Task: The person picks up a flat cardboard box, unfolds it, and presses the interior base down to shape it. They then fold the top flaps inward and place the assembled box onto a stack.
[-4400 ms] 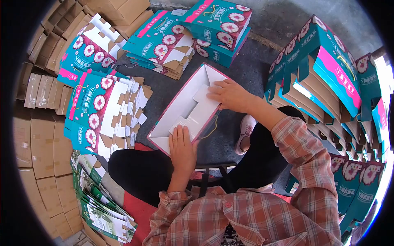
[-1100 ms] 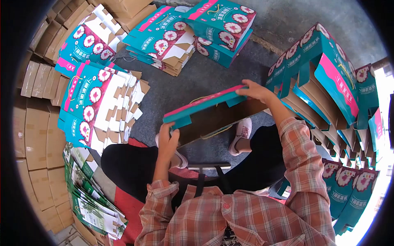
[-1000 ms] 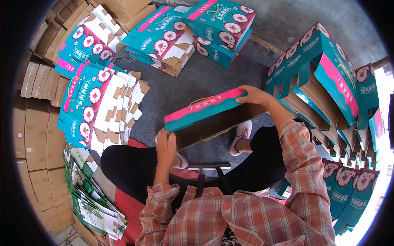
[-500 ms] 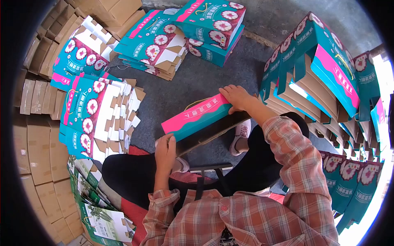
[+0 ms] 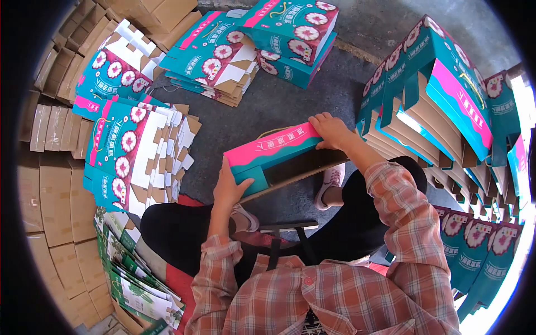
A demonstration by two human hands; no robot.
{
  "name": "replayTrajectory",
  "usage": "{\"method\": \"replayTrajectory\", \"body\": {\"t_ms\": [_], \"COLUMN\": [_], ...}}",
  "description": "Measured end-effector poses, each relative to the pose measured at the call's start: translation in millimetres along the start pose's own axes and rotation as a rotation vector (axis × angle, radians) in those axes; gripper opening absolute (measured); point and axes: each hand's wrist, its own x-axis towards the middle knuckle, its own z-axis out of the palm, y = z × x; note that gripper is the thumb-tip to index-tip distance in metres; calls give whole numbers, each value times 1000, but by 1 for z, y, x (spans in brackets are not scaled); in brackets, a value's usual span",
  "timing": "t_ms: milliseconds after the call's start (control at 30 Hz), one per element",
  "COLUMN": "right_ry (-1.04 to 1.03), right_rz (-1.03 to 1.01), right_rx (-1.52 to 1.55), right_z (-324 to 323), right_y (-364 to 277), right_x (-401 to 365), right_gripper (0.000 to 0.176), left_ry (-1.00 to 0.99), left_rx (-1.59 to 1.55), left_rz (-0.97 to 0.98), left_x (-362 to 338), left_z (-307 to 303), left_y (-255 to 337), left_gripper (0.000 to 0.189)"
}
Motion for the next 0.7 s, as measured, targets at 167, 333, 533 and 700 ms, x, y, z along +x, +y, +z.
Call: {"method": "replayTrajectory", "body": {"t_ms": [167,333,533,700], "right_ry": [47,-149,-205,-152], "right_rz": [-11,315,303,136], "right_rx": [-27,-56,465,583], "right_z": [2,-63,-34,-23], "right_y": [6,23,34,30], "right_x": [2,-15,-47,-56], "right_gripper": [82,56,59,70], "left_ry": [-113,-135,-155,-120], "left_rx": [16,41,59,60], "left_rz": [-16,-30,-61,-13], "left_x": [10,15,15,14], "left_z": [8,6,3,6], "left_y": [1,-2,5,1], "left_gripper": [113,116,114,114]}}
